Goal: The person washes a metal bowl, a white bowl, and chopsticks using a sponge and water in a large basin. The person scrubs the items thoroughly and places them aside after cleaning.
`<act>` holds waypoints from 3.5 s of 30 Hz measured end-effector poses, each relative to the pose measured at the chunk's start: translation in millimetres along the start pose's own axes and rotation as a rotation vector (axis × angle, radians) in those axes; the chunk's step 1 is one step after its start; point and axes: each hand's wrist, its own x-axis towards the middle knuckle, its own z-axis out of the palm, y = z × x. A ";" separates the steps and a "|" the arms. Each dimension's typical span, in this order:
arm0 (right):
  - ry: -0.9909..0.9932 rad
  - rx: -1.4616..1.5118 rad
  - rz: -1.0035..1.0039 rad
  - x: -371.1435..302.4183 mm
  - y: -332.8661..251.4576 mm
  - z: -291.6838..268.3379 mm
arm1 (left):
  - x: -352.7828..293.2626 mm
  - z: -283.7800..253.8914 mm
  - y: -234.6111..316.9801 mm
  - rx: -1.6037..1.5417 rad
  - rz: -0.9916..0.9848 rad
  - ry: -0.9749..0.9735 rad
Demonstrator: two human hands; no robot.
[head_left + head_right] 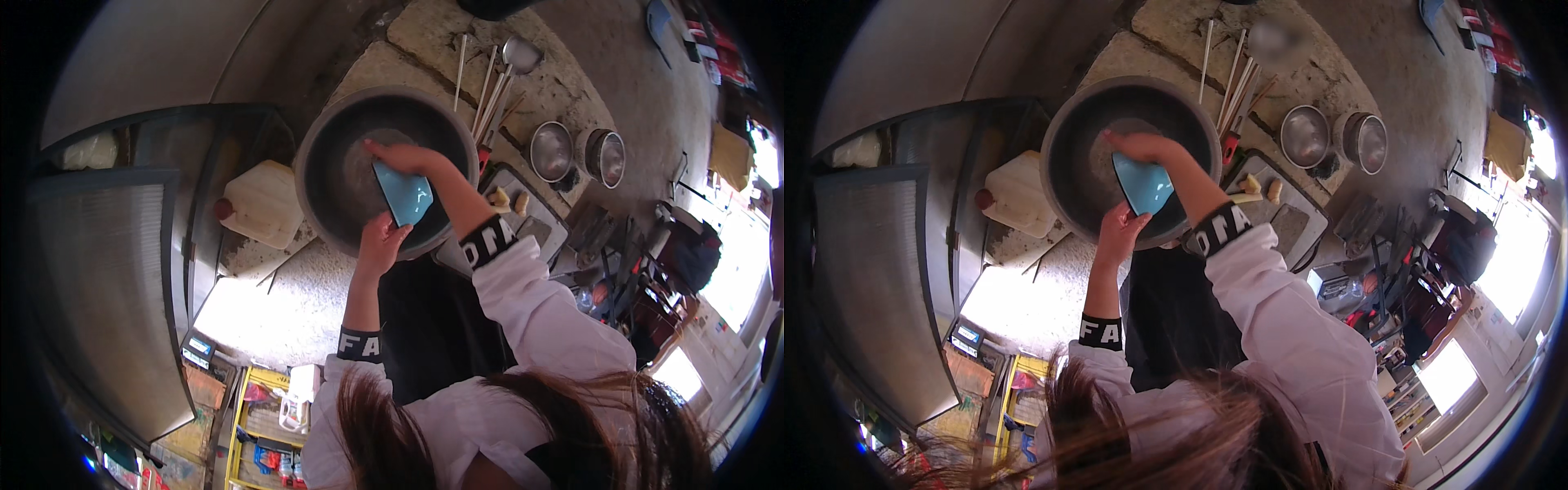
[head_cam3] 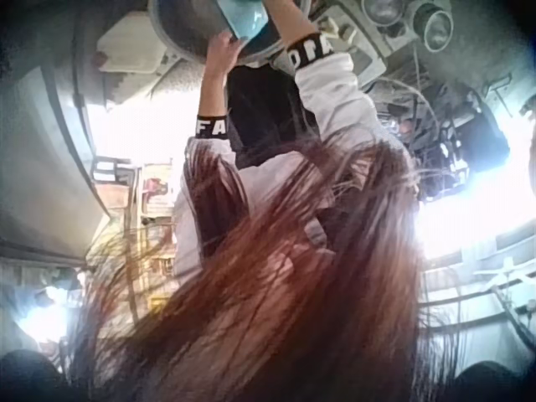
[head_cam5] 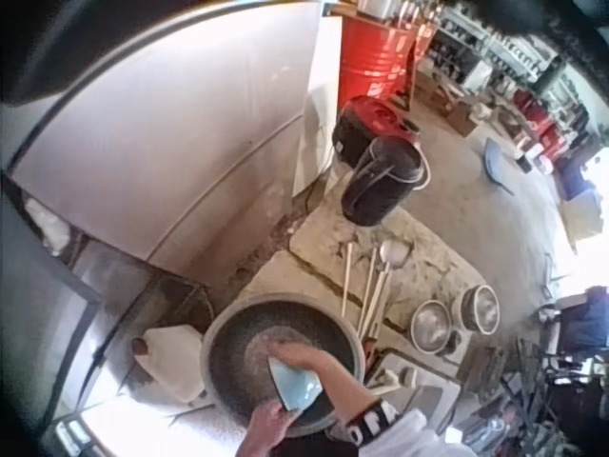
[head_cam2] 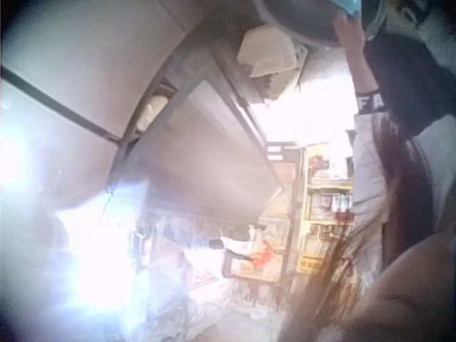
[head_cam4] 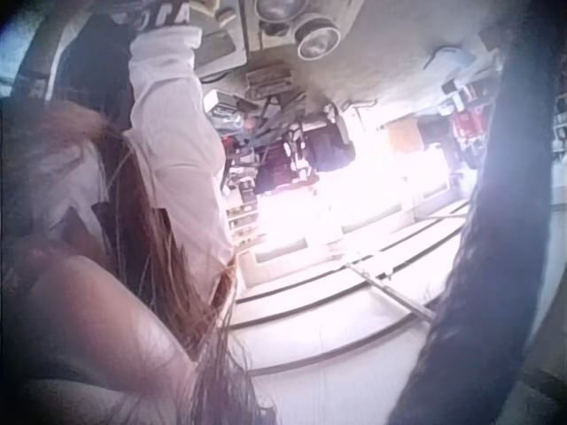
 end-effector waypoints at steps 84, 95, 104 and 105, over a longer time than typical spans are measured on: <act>0.698 0.692 -0.123 -2.7 92.9 54.5 | 46.6 -15.2 -6.6 0.485 0.154 0.619; 0.481 0.052 0.250 -18.1 46.5 56.7 | 55.8 -14.2 -12.0 0.326 0.080 0.551; 0.553 0.224 0.134 -7.8 61.2 74.6 | 56.9 -15.6 -27.7 0.347 0.224 0.535; 0.537 0.221 0.152 -9.3 63.2 71.7 | 54.1 -19.5 -11.1 0.394 0.180 0.459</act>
